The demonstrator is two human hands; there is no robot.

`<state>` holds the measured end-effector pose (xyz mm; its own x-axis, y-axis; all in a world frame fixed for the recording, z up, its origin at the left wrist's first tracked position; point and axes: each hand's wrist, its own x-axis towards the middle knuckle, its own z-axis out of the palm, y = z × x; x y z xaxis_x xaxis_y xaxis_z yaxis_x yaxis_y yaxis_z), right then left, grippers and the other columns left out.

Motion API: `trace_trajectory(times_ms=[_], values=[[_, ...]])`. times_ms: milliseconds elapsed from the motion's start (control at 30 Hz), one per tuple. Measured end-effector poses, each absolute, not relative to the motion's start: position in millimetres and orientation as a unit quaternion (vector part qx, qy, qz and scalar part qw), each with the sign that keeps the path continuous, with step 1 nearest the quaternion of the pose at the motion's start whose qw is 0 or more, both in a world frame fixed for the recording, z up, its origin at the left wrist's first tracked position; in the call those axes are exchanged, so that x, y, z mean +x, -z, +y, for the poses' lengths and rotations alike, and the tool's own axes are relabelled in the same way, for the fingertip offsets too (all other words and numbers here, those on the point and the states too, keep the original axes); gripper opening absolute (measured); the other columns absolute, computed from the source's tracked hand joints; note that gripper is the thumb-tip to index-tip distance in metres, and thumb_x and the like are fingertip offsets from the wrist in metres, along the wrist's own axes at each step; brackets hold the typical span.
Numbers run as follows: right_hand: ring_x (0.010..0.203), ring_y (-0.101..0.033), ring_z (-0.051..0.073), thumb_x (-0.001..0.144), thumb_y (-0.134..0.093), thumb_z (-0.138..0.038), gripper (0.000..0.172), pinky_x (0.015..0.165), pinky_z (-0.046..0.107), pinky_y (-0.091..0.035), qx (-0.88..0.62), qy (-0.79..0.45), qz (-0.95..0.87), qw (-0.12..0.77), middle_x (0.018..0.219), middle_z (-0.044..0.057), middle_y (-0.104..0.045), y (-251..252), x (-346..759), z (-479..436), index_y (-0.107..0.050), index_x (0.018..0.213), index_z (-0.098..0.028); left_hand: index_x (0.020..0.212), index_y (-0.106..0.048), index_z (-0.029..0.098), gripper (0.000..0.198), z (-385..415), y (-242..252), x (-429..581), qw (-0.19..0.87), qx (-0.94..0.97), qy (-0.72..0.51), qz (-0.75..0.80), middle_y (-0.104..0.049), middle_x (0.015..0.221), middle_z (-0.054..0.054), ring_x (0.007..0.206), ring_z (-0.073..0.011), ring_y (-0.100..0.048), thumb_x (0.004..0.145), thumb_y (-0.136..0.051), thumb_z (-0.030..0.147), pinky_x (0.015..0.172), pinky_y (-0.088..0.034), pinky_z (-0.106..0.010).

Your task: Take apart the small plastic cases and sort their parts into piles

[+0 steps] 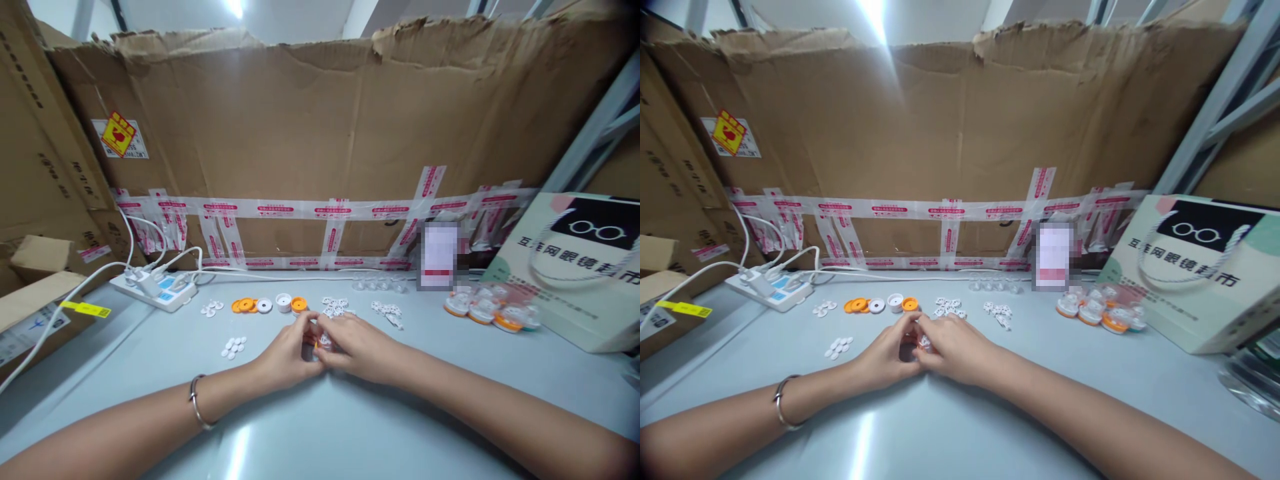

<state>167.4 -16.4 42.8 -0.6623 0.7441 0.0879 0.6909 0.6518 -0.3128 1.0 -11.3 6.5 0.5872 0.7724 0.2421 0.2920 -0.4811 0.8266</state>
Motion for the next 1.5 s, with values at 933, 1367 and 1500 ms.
trace_trajectory(times_ms=[933, 1367, 1500], values=[[0.077, -0.057, 0.016, 0.078, -0.054, -0.034, 0.024, 0.072, 0.032, -0.045, -0.442, -0.137, -0.814, 0.352, 0.091, 0.005, -0.059, -84, 210, 26, -0.045, 0.094, -0.02, 0.114, -0.034, 0.017, 0.055, -11, 1, -2, 0.397, 0.794, -0.308, 0.342, -0.057, 0.092, -0.005, 0.085, -0.0157, -0.056, 0.068, -0.062, 0.019, 0.084, -0.045, -0.034], [0.093, -0.055, 0.02, 0.071, -0.058, -0.021, 0.025, 0.083, 0.034, -0.04, -0.48, -0.13, -0.852, 0.163, 0.097, 0.008, -0.06, -31, 225, 109, -0.05, 0.093, -0.015, 0.119, -0.031, 0.017, 0.06, -13, 1, -4, 0.403, 0.796, -0.318, 0.32, -0.056, 0.093, -0.006, 0.085, -0.0149, -0.055, 0.067, -0.062, 0.016, 0.084, -0.045, -0.033], [0.091, -0.055, 0.021, 0.069, -0.06, -0.019, 0.026, 0.081, 0.034, -0.041, -0.496, -0.124, -0.844, 0.164, 0.094, 0.008, -0.061, -29, 229, 114, -0.052, 0.093, -0.015, 0.12, -0.03, 0.017, 0.061, -12, 3, -5, 0.405, 0.797, -0.318, 0.315, -0.055, 0.094, -0.006, 0.086, -0.015, -0.055, 0.068, -0.062, 0.015, 0.085, -0.045, -0.034]])
